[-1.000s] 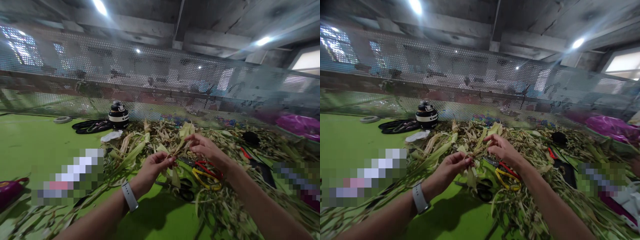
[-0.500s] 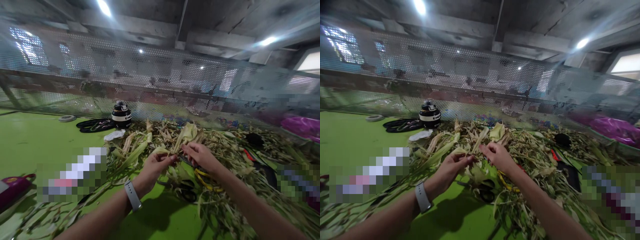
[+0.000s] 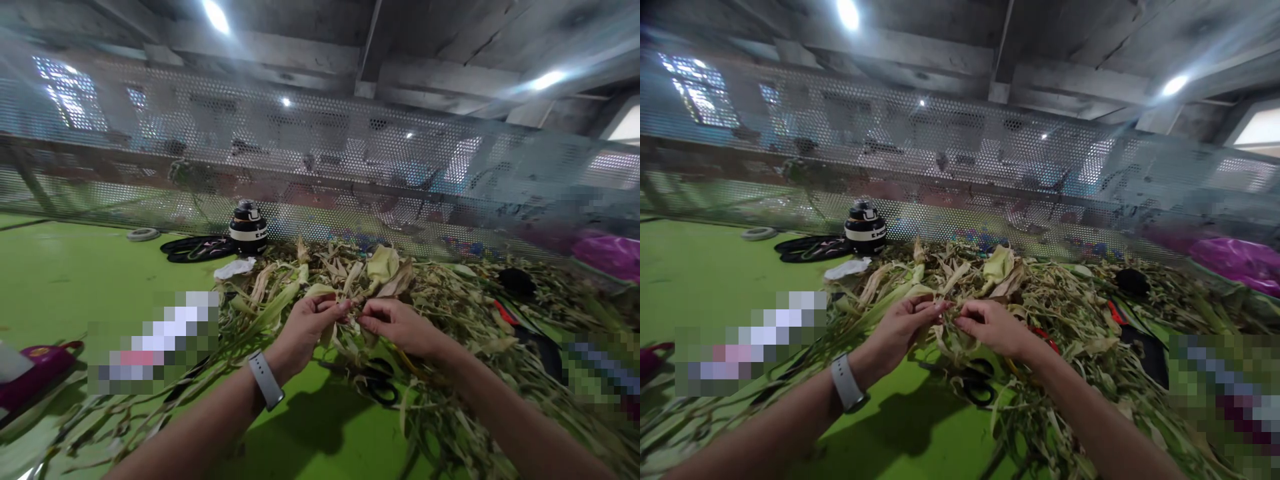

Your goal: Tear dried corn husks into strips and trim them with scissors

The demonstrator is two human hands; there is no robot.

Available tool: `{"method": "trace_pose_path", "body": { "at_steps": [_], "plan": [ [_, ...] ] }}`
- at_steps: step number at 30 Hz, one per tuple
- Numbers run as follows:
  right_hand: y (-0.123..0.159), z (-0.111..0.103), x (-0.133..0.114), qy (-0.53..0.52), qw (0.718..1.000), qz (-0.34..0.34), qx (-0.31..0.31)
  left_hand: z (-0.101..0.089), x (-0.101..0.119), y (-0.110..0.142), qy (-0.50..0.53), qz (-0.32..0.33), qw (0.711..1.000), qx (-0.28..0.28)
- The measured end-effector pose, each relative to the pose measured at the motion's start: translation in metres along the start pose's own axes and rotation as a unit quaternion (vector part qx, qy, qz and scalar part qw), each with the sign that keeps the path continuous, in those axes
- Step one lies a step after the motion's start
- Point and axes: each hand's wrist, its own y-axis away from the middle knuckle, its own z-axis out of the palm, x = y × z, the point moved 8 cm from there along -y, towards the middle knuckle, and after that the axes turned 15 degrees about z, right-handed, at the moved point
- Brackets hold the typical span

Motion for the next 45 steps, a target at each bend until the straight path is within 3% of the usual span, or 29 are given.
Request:
{"method": "trace_pose_path", "body": {
  "at_steps": [5, 15, 19, 23, 28, 34, 41, 43, 45],
  "plan": [
    [0.000, 0.002, 0.000, -0.013, 1.000, -0.002, -0.008, 0.000, -0.004, 0.001, -0.017, -0.023, 1.000, -0.005],
    [0.006, 0.018, -0.005, 0.017, 0.995, -0.032, -0.093, 0.002, 0.003, -0.002, -0.026, 0.036, 0.999, -0.028],
    [0.000, 0.002, 0.003, -0.099, 0.994, 0.035, -0.025, 0.010, 0.001, 0.000, -0.046, 0.027, 0.996, -0.074],
    [-0.006, -0.008, 0.019, -0.245, 0.962, 0.109, 0.045, 0.020, -0.001, 0.007, -0.079, 0.014, 0.991, -0.108],
    [-0.009, -0.003, 0.023, -0.323, 0.939, 0.103, 0.064, 0.028, 0.001, 0.012, -0.132, 0.028, 0.981, -0.137],
    [-0.007, -0.002, 0.019, -0.314, 0.942, 0.095, 0.073, 0.025, -0.008, 0.012, -0.152, -0.001, 0.978, -0.142],
    [-0.012, -0.012, 0.036, -0.286, 0.944, 0.131, 0.095, 0.026, -0.007, 0.014, -0.160, -0.007, 0.973, -0.167],
    [-0.010, -0.025, 0.036, -0.235, 0.955, 0.113, 0.138, 0.027, -0.008, 0.016, -0.176, -0.014, 0.968, -0.178],
    [0.001, -0.045, 0.023, -0.152, 0.958, 0.057, 0.237, 0.029, -0.012, 0.019, -0.199, -0.021, 0.959, -0.199]
  ]
}}
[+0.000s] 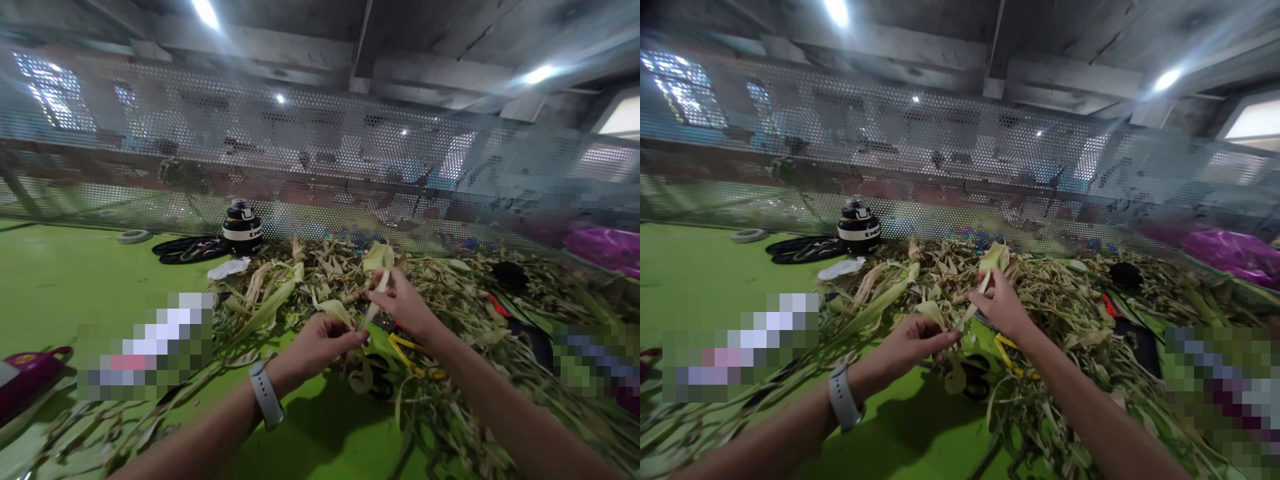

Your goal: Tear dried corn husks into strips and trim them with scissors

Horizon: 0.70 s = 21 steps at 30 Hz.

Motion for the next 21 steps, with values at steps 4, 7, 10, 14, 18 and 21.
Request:
{"method": "trace_pose_path", "body": {
  "at_steps": [4, 7, 10, 14, 18, 21],
  "plan": [
    [0.024, 0.009, -0.035, 0.137, 0.981, -0.140, -0.015, 0.010, -0.003, 0.002, -0.020, -0.002, 0.999, -0.034],
    [0.036, 0.034, -0.034, 0.161, 0.973, -0.116, -0.118, 0.016, 0.000, 0.003, 0.002, 0.002, 0.999, -0.046],
    [0.038, 0.046, -0.022, 0.086, 0.982, -0.048, -0.162, 0.018, 0.003, 0.005, 0.022, -0.009, 0.999, -0.042],
    [0.035, 0.054, -0.005, -0.059, 0.968, 0.067, -0.235, 0.014, 0.000, 0.008, 0.050, -0.036, 0.998, -0.018],
    [0.035, 0.055, -0.007, -0.098, 0.959, 0.088, -0.252, 0.016, -0.003, 0.008, 0.031, -0.037, 0.998, -0.029],
    [0.035, 0.051, -0.015, -0.114, 0.967, 0.050, -0.222, 0.024, 0.001, 0.010, 0.042, -0.035, 0.997, -0.061]
  ]
}}
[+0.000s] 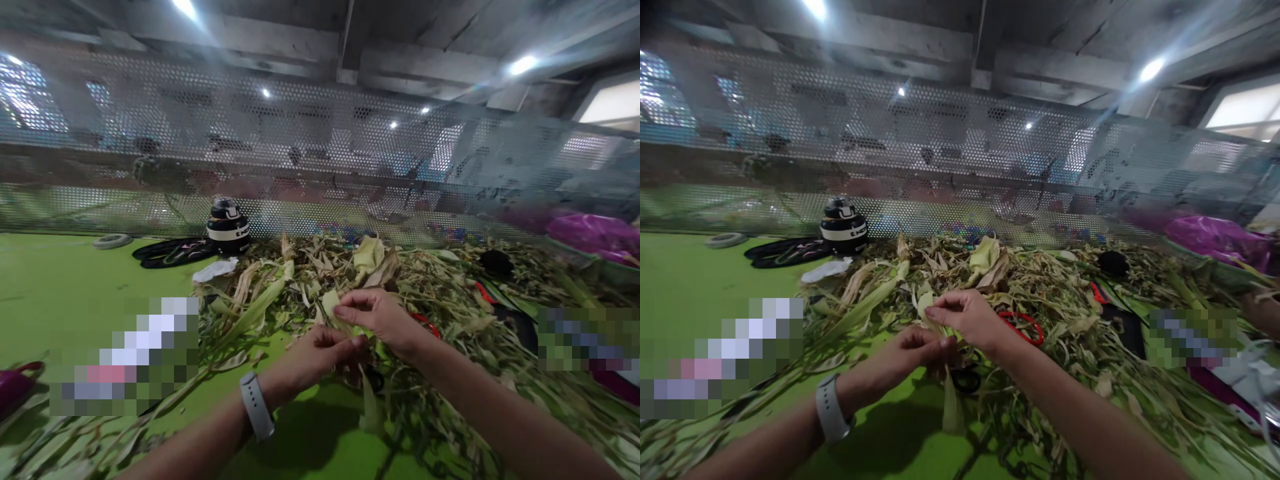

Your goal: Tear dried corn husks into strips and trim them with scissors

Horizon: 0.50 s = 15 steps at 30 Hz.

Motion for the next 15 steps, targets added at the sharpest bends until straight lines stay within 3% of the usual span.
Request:
{"method": "trace_pose_path", "body": {
  "at_steps": [3, 7, 9, 11, 13, 15],
  "plan": [
    [0.001, 0.002, -0.002, 0.032, 0.999, -0.021, 0.008, 0.006, 0.001, 0.002, 0.025, -0.010, 1.000, -0.005],
    [0.001, -0.003, -0.004, 0.143, 0.988, -0.046, 0.048, -0.001, -0.010, 0.001, 0.077, -0.036, 0.994, 0.067],
    [0.004, -0.011, -0.012, 0.247, 0.959, -0.092, 0.102, -0.009, -0.017, 0.000, 0.106, -0.037, 0.987, 0.117],
    [0.005, -0.016, -0.018, 0.377, 0.907, -0.124, 0.139, -0.018, -0.022, -0.001, 0.121, -0.027, 0.980, 0.159],
    [0.002, -0.017, -0.016, 0.469, 0.864, -0.129, 0.132, -0.024, -0.024, -0.002, 0.126, -0.020, 0.975, 0.182],
    [-0.001, -0.020, -0.013, 0.497, 0.851, -0.129, 0.109, -0.026, -0.025, -0.002, 0.126, -0.028, 0.974, 0.185]
  ]
}}
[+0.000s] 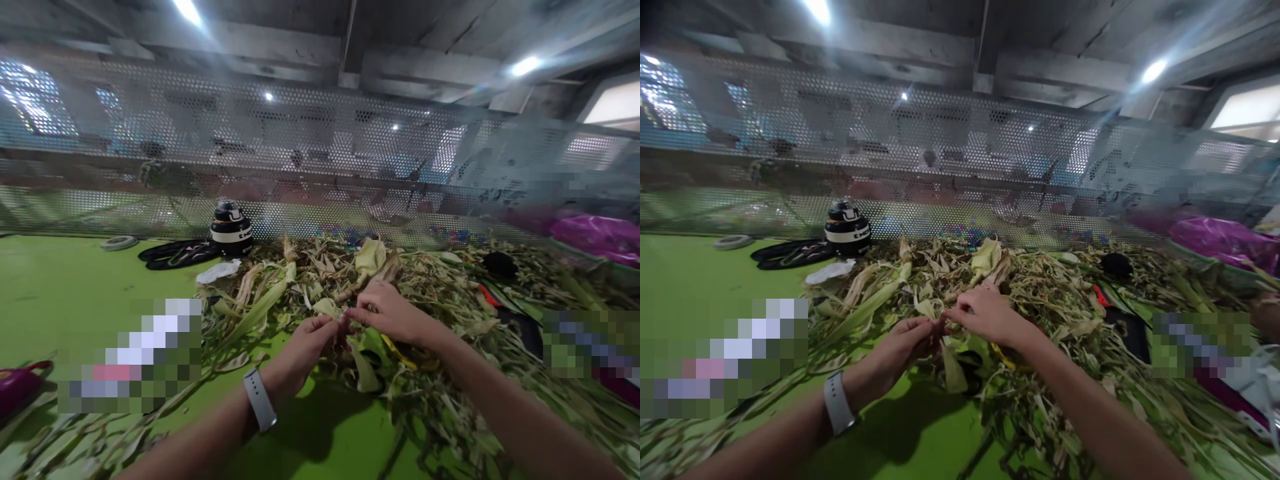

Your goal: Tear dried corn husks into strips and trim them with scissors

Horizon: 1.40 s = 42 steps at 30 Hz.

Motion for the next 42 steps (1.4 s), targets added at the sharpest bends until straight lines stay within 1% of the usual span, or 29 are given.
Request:
{"method": "trace_pose_path", "body": {
  "at_steps": [2, 6, 8, 9, 11, 12, 13, 14, 16, 17, 18, 20, 22, 25, 27, 30, 33, 36, 38, 39, 40, 42],
  "plan": [
    [-0.002, 0.001, 0.003, 0.000, 1.000, -0.019, -0.001, 0.000, 0.000, 0.001, -0.019, -0.008, 1.000, -0.007],
    [-0.003, -0.001, 0.001, 0.023, 0.997, -0.060, 0.040, 0.000, 0.002, 0.000, -0.060, 0.005, 0.998, -0.008],
    [0.000, -0.011, -0.002, 0.016, 0.993, -0.063, 0.094, -0.003, 0.000, -0.001, -0.028, 0.005, 1.000, 0.013],
    [0.003, -0.019, -0.005, 0.004, 0.989, -0.057, 0.137, -0.004, 0.000, -0.002, -0.003, 0.007, 1.000, 0.028],
    [0.013, -0.034, -0.010, -0.028, 0.974, -0.034, 0.222, -0.008, 0.002, -0.005, 0.041, 0.025, 0.997, 0.058],
    [0.018, -0.038, -0.012, -0.043, 0.969, -0.020, 0.242, -0.009, 0.005, -0.006, 0.057, 0.039, 0.995, 0.067],
    [0.019, -0.036, -0.015, -0.057, 0.971, -0.009, 0.230, -0.010, 0.009, -0.006, 0.070, 0.057, 0.993, 0.076],
    [0.019, -0.029, -0.019, -0.071, 0.979, 0.001, 0.191, -0.011, 0.013, -0.007, 0.084, 0.072, 0.990, 0.086],
    [0.016, -0.005, -0.024, -0.091, 0.992, 0.018, 0.083, -0.011, 0.018, -0.007, 0.116, 0.090, 0.984, 0.104],
    [0.015, 0.006, -0.025, -0.097, 0.994, 0.032, 0.046, -0.011, 0.019, -0.006, 0.129, 0.092, 0.981, 0.113],
    [0.013, 0.015, -0.024, -0.099, 0.994, 0.045, 0.024, -0.012, 0.019, -0.005, 0.137, 0.089, 0.979, 0.122],
    [0.011, 0.028, -0.021, -0.098, 0.993, 0.071, 0.017, -0.012, 0.017, -0.005, 0.141, 0.083, 0.978, 0.132],
    [0.009, 0.034, -0.018, -0.090, 0.992, 0.083, 0.031, -0.014, 0.014, -0.005, 0.142, 0.081, 0.976, 0.145],
    [0.009, 0.037, -0.019, -0.095, 0.993, 0.061, 0.043, -0.016, 0.011, -0.006, 0.163, 0.081, 0.971, 0.155],
    [0.009, 0.038, -0.020, -0.123, 0.991, 0.039, 0.020, -0.017, 0.010, -0.007, 0.169, 0.083, 0.970, 0.155],
    [0.007, 0.042, -0.019, -0.186, 0.981, 0.035, -0.041, -0.020, 0.012, -0.009, 0.152, 0.083, 0.972, 0.156],
    [0.007, 0.049, -0.021, -0.228, 0.968, 0.035, -0.097, -0.028, 0.016, -0.009, 0.139, 0.084, 0.969, 0.183],
    [0.009, 0.054, -0.024, -0.237, 0.962, 0.035, -0.128, -0.033, 0.021, -0.009, 0.137, 0.087, 0.966, 0.199],
    [0.012, 0.048, -0.025, -0.218, 0.968, 0.034, -0.117, -0.032, 0.020, -0.011, 0.143, 0.074, 0.968, 0.190],
    [0.012, 0.041, -0.025, -0.199, 0.975, 0.034, -0.089, -0.031, 0.020, -0.011, 0.153, 0.067, 0.969, 0.183],
    [0.013, 0.031, -0.023, -0.175, 0.983, 0.035, -0.042, -0.029, 0.019, -0.012, 0.164, 0.062, 0.969, 0.171],
    [0.014, 0.005, -0.018, -0.125, 0.988, 0.039, 0.079, -0.025, 0.019, -0.012, 0.178, 0.062, 0.971, 0.149]
  ]
}}
